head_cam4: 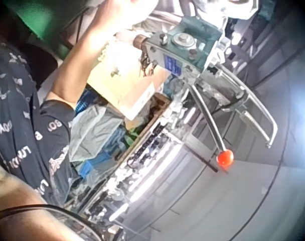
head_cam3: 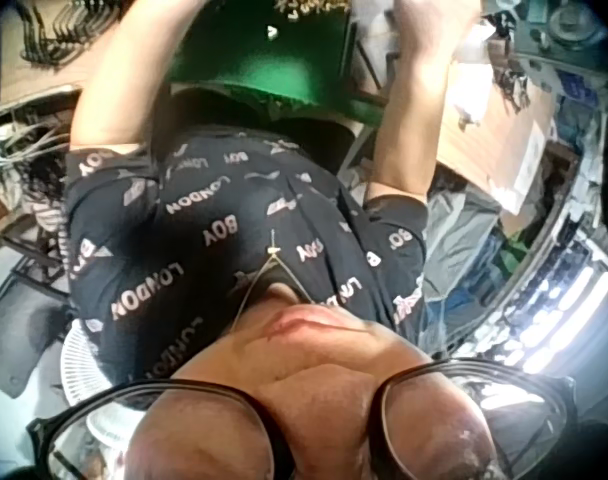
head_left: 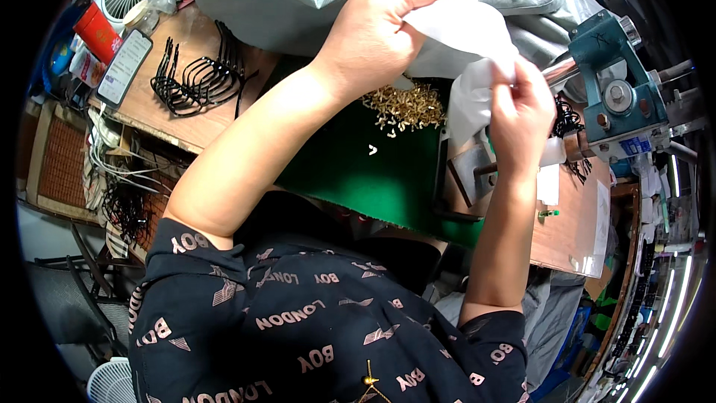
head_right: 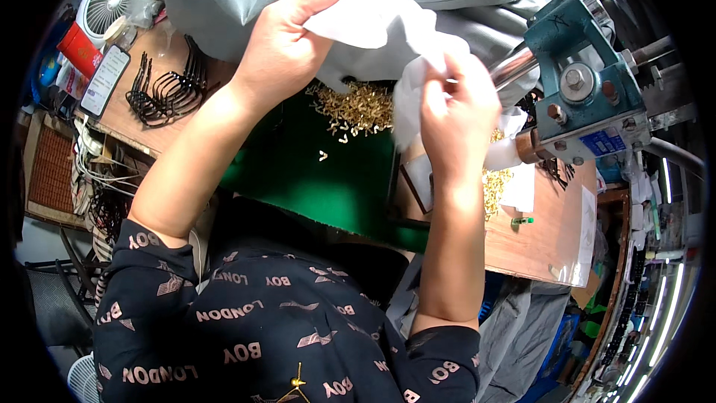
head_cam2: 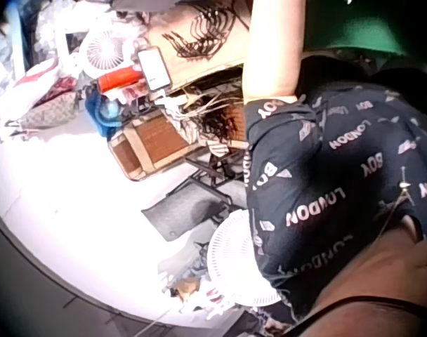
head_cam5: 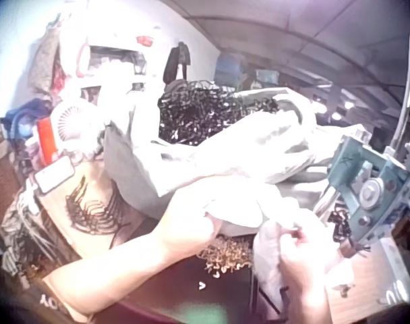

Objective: The person repeatedly picks up black eyeglass frames and small gold-colored components from a workbench, inserts the components into the frames, and places the assembled glasses into a cloth bag. The person handles the items one at a time throughout the clip.

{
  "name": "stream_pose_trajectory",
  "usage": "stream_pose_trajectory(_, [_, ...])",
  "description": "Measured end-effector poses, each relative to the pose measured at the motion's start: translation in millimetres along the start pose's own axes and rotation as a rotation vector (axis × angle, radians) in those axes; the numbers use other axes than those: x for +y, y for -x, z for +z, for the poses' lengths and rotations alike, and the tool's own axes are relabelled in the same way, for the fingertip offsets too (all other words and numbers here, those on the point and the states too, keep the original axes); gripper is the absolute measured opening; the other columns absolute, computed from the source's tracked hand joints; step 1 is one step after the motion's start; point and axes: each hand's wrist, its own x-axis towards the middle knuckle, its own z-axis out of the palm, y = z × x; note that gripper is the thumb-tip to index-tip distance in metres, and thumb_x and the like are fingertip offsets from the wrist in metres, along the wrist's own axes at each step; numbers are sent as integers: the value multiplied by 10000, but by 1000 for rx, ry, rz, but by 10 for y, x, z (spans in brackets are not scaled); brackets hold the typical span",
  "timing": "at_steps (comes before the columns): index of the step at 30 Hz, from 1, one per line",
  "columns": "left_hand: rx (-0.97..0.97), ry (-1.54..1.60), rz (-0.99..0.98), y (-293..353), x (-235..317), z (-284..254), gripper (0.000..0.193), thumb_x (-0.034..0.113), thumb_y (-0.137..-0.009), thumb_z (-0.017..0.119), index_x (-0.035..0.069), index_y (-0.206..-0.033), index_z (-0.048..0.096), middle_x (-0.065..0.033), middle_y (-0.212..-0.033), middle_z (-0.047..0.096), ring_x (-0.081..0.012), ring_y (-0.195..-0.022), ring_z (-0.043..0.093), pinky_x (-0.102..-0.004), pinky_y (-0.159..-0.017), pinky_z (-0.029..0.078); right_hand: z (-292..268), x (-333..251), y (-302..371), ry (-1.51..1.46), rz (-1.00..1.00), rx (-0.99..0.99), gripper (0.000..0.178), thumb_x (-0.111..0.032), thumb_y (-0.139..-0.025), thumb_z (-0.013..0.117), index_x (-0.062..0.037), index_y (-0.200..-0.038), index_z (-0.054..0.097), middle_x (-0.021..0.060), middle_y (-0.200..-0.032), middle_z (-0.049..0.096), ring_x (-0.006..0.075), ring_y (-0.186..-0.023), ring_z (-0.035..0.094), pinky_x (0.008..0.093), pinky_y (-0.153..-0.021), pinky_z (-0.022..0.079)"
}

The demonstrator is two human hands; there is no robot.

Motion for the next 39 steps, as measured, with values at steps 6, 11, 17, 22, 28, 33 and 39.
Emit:
stream_pose_trajectory(6, [-84,-216,80,96,54,-64,329,264,-864,551,68,-1125,590,-125,-999,642,-271,-900,625,-327,-794,495,-51,-86,80,-413,248,-79,182,-51,-891,558,48,-1039,595,53,-895,628,92,-770,583,254,-703,524])
stream_pose_trajectory(11, [-296,-329,19,370,184,14,599,353,-858,565,36,-1324,362,-217,-1158,544,-354,-1012,572,-382,-840,480,-64,-129,196,-1062,415,-371,354,-56,-877,538,53,-1210,486,130,-1148,566,197,-1065,537,367,-956,403])
stream_pose_trajectory(17, [86,863,-427,659,479,-315,215,123,-790,645,48,-991,650,-116,-1007,572,-217,-947,574,-261,-830,443,-11,-248,365,-757,89,-303,417,-168,-899,486,105,-1213,454,217,-1231,505,307,-1147,493,412,-1010,352])
stream_pose_trajectory(22, [341,64,248,1198,619,-1701,184,220,-762,645,53,-829,607,-90,-934,586,-224,-871,582,-317,-765,471,36,-362,451,-442,98,-413,361,-149,-905,471,95,-1170,500,197,-1207,526,267,-1093,534,359,-933,415])
stream_pose_trajectory(28, [1586,229,-182,2875,421,-3231,243,99,-854,494,2,-1077,501,-135,-1018,575,-242,-917,601,-384,-825,517,-41,-416,529,-432,170,-460,260,-76,-903,470,49,-1118,546,123,-1115,565,185,-962,553,296,-866,429])
stream_pose_trajectory(33, [1700,316,-601,3838,-998,-2966,361,73,-858,479,23,-1215,459,-87,-1126,549,-216,-1010,548,-368,-871,466,-48,-690,591,-240,253,-517,251,-64,-881,487,80,-1074,555,165,-1109,550,195,-926,567,287,-824,452])
stream_pose_trajectory(39, [1372,537,-1071,3829,-2345,-3538,399,157,-874,501,51,-1255,451,-107,-1157,539,-243,-1047,527,-379,-911,436,74,-725,651,-226,491,-607,208,48,-822,552,30,-1026,592,132,-1056,558,171,-899,575,252,-766,466])
